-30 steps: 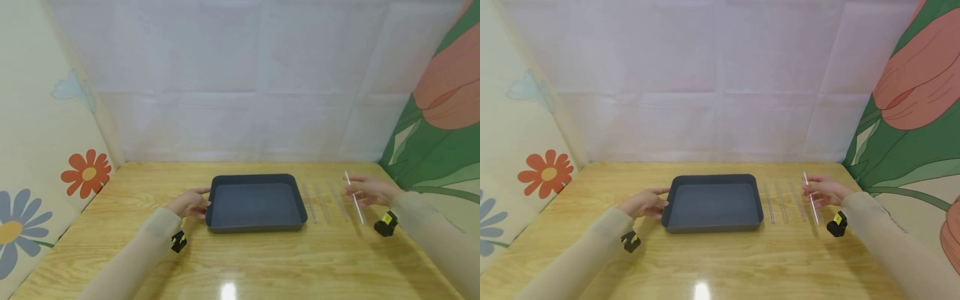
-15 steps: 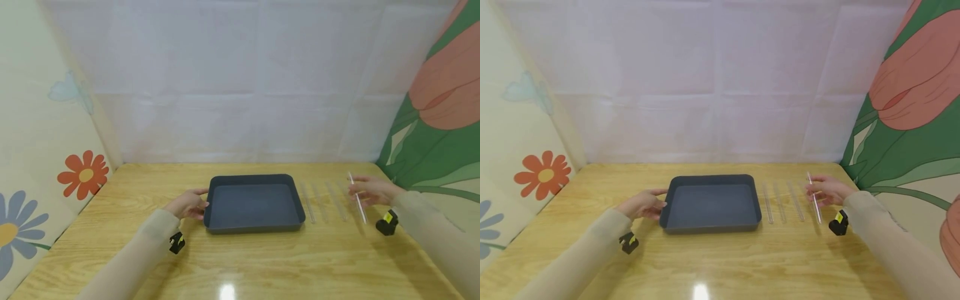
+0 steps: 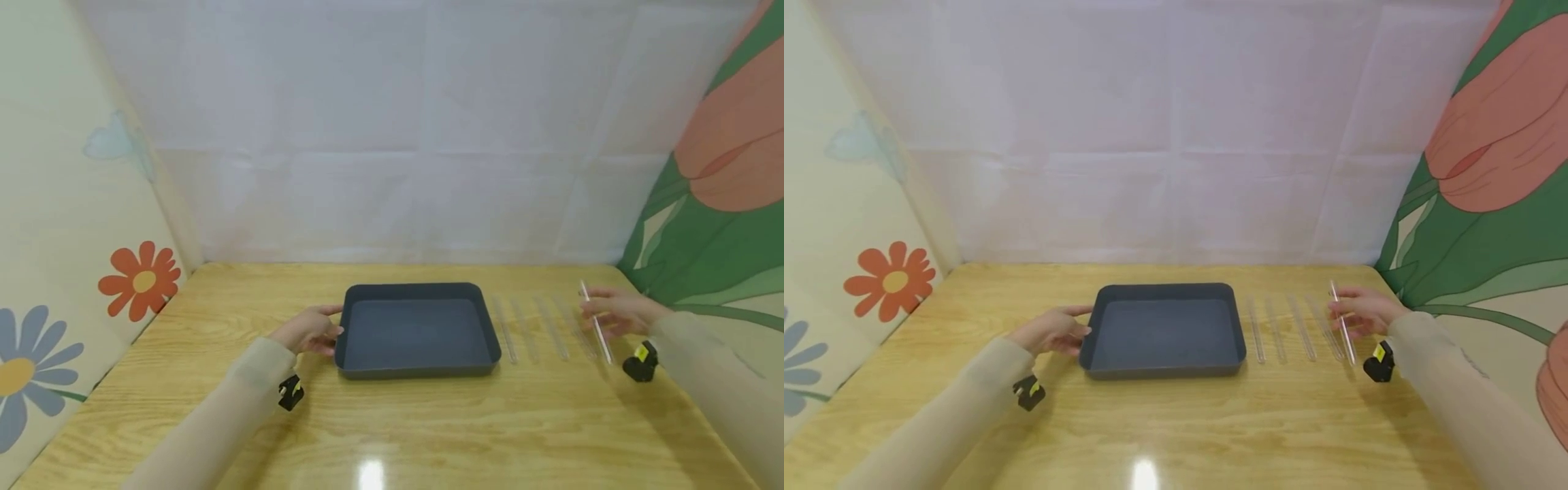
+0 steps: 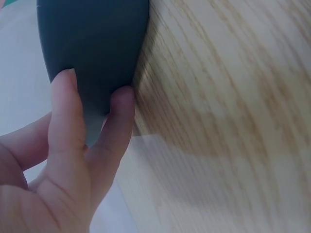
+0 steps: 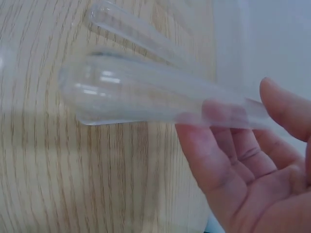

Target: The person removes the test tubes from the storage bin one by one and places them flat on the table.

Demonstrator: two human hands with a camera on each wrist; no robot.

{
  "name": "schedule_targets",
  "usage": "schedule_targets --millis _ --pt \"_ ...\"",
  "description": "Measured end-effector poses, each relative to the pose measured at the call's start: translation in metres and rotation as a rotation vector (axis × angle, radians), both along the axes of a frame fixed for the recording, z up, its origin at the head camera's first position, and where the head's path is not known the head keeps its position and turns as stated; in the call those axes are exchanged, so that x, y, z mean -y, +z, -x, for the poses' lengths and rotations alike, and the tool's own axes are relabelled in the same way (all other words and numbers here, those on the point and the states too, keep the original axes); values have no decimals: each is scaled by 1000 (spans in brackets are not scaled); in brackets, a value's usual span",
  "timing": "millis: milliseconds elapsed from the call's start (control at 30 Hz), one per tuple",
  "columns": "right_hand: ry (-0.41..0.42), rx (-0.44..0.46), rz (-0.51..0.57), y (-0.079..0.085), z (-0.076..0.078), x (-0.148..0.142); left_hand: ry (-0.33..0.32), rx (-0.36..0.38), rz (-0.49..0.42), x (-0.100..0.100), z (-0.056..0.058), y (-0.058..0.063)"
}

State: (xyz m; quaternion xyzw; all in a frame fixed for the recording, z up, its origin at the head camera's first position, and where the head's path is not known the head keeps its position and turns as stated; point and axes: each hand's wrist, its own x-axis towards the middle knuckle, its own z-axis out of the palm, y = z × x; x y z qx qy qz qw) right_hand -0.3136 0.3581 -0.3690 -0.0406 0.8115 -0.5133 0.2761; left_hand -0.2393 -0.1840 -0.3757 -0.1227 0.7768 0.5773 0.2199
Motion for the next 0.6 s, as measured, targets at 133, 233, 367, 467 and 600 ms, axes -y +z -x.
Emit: schedule_targets --millis 133,233,367,467,600 --pt "-4 -5 1 2 4 0 1 -4 2 0 0 2" --pt "-15 0 5 1 6 -1 4 -2 0 0 -1 2" --pt "-26 16 9 -1 9 -2 19 5 8 0 -2 1" --pt "-26 17 0 -3 11 -3 24 7 14 0 -2 1" --pt "-30 17 -20 -5 12 -4 23 6 15 0 -1 1"
